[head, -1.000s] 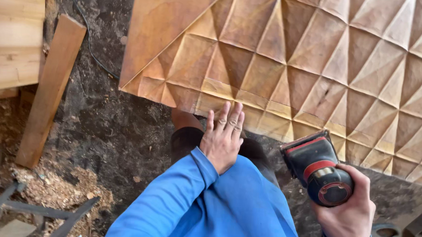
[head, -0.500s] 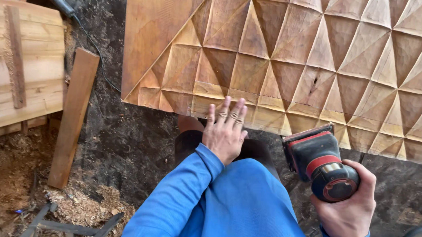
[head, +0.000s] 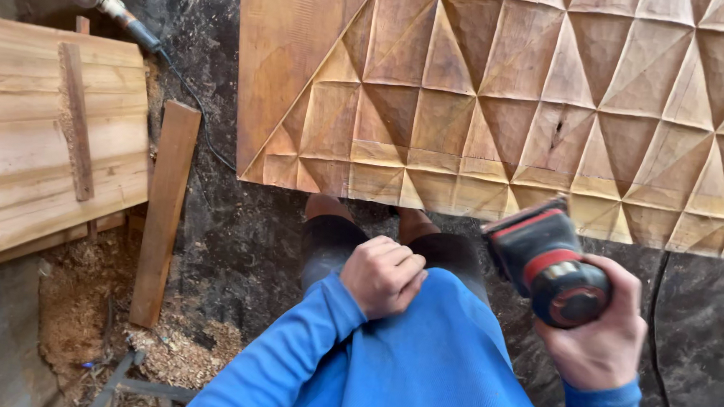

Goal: The person uses a handheld electric sander to smooth the surface of a large wooden panel featuring a geometric triangular pattern. The person moves the sander across the wood, focusing on the edges and the patterned surface, while occasionally pausing to touch the wood with their hand.

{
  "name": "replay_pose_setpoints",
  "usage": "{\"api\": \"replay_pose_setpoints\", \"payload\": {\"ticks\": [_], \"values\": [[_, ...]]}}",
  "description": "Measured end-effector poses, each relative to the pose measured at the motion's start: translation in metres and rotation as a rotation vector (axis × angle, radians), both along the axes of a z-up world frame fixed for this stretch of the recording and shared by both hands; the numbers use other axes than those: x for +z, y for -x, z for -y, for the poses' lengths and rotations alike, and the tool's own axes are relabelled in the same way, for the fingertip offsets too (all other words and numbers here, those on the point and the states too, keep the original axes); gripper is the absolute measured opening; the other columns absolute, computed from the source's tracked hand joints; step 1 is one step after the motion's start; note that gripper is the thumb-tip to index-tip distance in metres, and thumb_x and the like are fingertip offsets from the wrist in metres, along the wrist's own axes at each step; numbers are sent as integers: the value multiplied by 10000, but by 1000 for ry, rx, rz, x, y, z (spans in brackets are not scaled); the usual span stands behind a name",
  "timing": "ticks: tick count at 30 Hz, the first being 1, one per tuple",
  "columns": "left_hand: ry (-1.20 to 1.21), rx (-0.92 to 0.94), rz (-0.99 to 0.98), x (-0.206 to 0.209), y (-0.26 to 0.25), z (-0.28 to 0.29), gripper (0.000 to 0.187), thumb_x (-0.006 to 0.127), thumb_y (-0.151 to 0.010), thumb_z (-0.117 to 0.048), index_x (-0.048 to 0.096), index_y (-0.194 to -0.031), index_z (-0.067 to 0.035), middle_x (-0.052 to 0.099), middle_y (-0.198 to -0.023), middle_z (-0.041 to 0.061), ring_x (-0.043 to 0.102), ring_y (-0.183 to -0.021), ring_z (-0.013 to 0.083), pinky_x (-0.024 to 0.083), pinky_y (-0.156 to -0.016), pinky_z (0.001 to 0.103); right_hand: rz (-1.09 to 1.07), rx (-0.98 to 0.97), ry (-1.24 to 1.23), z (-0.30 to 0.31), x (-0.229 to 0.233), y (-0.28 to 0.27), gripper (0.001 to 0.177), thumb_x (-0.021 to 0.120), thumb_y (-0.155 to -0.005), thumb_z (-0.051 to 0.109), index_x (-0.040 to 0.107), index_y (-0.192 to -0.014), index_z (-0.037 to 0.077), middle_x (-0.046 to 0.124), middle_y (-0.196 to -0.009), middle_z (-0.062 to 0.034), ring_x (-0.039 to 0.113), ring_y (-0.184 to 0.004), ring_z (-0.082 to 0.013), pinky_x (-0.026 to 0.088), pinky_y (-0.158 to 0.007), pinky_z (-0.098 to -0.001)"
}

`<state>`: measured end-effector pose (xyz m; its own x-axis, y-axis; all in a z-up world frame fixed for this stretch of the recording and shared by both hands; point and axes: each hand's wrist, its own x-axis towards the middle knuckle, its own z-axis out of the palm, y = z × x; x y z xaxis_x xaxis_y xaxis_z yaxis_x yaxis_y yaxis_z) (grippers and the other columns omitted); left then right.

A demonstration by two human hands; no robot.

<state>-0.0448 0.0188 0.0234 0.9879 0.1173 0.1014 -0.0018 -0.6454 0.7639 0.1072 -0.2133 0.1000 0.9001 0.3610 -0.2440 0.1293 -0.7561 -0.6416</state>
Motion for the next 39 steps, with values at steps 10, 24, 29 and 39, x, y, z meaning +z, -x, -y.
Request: {"api": "replay_pose_setpoints", "payload": {"ticks": [10, 24, 29, 39], "values": [[320, 181, 214, 61, -22, -26, 567, 722, -876, -268, 583, -1327, 47, 603, -1331, 269, 611, -1254, 454, 495, -1139, 543, -258, 88, -106, -103, -10, 65, 702, 817, -691, 119, 540, -1337, 103, 768, -993, -132, 772, -885, -213, 617, -756, -331], [743, 169, -9, 22, 0, -93, 386, 678, -955, -222, 629, -1267, 0, 695, -1207, 185, 701, -1121, 364, 572, -1023, 416, -203, 136, 336, -199, 0, 96, 526, 775, -696, 200, 632, -1193, 97, 739, -822, -149, 729, -729, -383, 575, -591, -427], [736, 261, -12, 13, -25, -101, 302, 658, -967, -187, 649, -1198, 7, 713, -1169, 184, 722, -1071, 367, 590, -973, 427, -209, 167, 281, -215, -10, 73, 417, 687, -767, 130, 647, -1182, 106, 728, -836, -160, 716, -758, -406, 581, -608, -439], [811, 333, -159, 11, -37, -107, 187, 570, -996, -65, 692, -1104, 27, 748, -1038, 199, 762, -943, 343, 612, -844, 373, -346, 173, 419, -227, -7, 61, 447, 709, -691, 119, 612, -1126, 157, 751, -821, -116, 700, -731, -425, 546, -581, -521]]}}
